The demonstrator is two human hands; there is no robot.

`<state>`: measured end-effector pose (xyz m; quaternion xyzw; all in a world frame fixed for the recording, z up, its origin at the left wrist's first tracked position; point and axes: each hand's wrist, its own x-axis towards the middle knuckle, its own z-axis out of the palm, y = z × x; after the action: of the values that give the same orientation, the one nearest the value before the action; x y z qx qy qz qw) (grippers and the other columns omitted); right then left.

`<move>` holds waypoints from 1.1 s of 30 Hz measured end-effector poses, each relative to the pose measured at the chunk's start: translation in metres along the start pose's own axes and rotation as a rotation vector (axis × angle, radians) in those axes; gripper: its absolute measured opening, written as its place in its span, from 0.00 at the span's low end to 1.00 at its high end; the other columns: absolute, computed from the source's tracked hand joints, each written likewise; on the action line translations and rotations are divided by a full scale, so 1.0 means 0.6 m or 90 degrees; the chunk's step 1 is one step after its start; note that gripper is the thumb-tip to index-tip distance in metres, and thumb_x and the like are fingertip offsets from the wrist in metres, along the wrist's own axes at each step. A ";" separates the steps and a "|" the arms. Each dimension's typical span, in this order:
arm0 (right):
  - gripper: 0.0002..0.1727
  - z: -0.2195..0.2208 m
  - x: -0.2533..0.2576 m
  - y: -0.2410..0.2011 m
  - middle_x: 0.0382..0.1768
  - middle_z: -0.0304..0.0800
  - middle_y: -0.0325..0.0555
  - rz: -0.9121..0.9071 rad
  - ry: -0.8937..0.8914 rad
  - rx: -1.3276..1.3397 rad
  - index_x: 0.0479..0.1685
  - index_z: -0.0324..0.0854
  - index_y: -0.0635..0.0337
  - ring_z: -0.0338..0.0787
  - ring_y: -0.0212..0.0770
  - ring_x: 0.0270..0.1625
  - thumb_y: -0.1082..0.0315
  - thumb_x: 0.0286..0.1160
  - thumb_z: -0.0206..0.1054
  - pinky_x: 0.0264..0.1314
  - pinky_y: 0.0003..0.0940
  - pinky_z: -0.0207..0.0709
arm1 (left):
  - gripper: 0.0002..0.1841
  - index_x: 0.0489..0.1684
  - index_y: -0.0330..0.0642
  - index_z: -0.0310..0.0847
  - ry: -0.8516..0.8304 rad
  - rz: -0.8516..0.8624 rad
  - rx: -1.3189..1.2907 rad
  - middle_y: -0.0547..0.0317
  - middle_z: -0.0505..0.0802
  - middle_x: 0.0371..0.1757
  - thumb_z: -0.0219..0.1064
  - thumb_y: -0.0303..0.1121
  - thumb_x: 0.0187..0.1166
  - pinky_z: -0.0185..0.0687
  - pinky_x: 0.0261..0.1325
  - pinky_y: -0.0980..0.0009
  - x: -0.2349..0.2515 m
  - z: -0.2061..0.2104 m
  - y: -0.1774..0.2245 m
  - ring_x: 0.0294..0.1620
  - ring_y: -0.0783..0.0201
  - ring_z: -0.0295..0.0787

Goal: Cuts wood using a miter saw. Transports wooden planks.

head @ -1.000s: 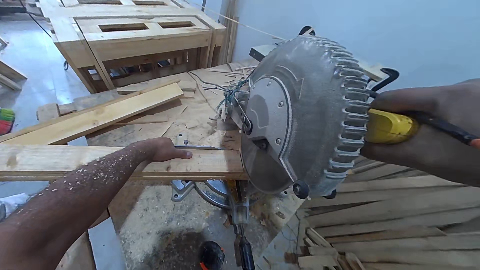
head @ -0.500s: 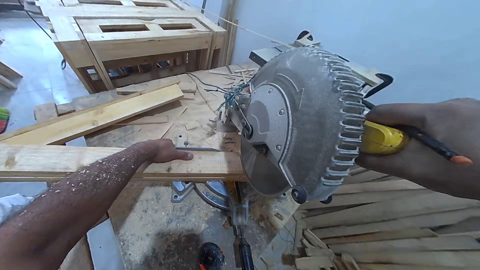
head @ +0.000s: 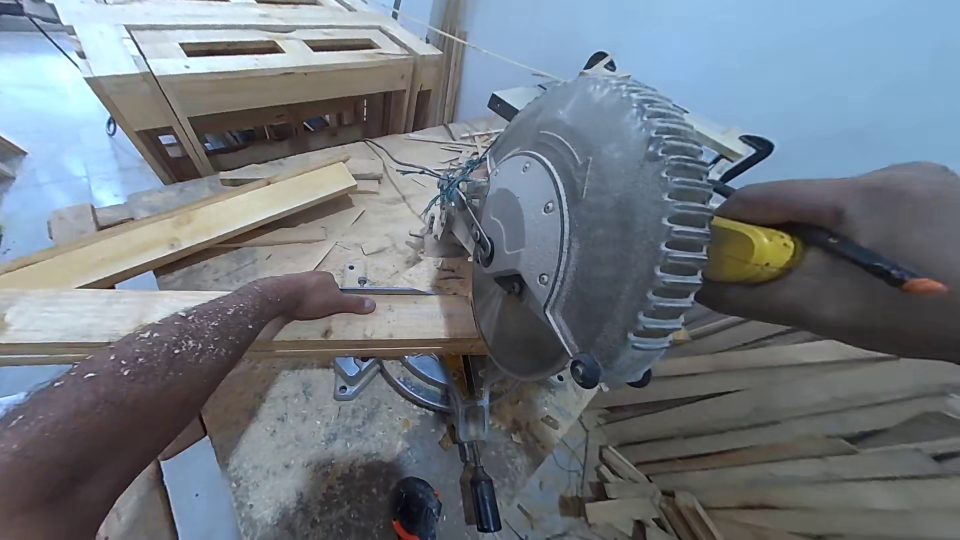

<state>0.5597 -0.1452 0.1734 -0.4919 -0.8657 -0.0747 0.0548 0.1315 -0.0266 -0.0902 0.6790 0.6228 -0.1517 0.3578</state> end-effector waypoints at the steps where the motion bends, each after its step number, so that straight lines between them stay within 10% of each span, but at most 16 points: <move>1: 0.16 -0.004 0.002 -0.006 0.20 0.82 0.24 0.007 -0.002 -0.010 0.33 0.83 0.35 0.83 0.27 0.21 0.40 0.52 0.72 0.18 0.39 0.73 | 0.50 0.33 0.35 0.87 0.002 0.000 -0.001 0.44 0.92 0.35 0.53 0.85 0.63 0.84 0.49 0.41 0.002 0.001 -0.001 0.41 0.48 0.91; 24: 0.18 0.077 -0.079 -0.070 0.18 0.75 0.31 0.096 0.057 -0.086 0.29 0.79 0.42 0.80 0.41 0.19 0.42 0.45 0.70 0.13 0.46 0.67 | 0.51 0.33 0.37 0.88 -0.002 -0.011 0.005 0.46 0.93 0.35 0.53 0.87 0.60 0.85 0.48 0.41 0.009 0.002 -0.007 0.41 0.50 0.92; 33: 0.16 0.020 -0.022 -0.019 0.21 0.82 0.26 0.084 -0.011 -0.009 0.33 0.82 0.32 0.84 0.32 0.22 0.39 0.50 0.72 0.18 0.45 0.75 | 0.51 0.31 0.36 0.88 0.006 -0.005 0.008 0.45 0.92 0.34 0.52 0.86 0.63 0.84 0.48 0.40 0.007 0.003 -0.002 0.40 0.48 0.92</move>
<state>0.5562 -0.1600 0.1587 -0.5489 -0.8313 -0.0725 0.0490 0.1314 -0.0248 -0.0947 0.6794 0.6262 -0.1541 0.3500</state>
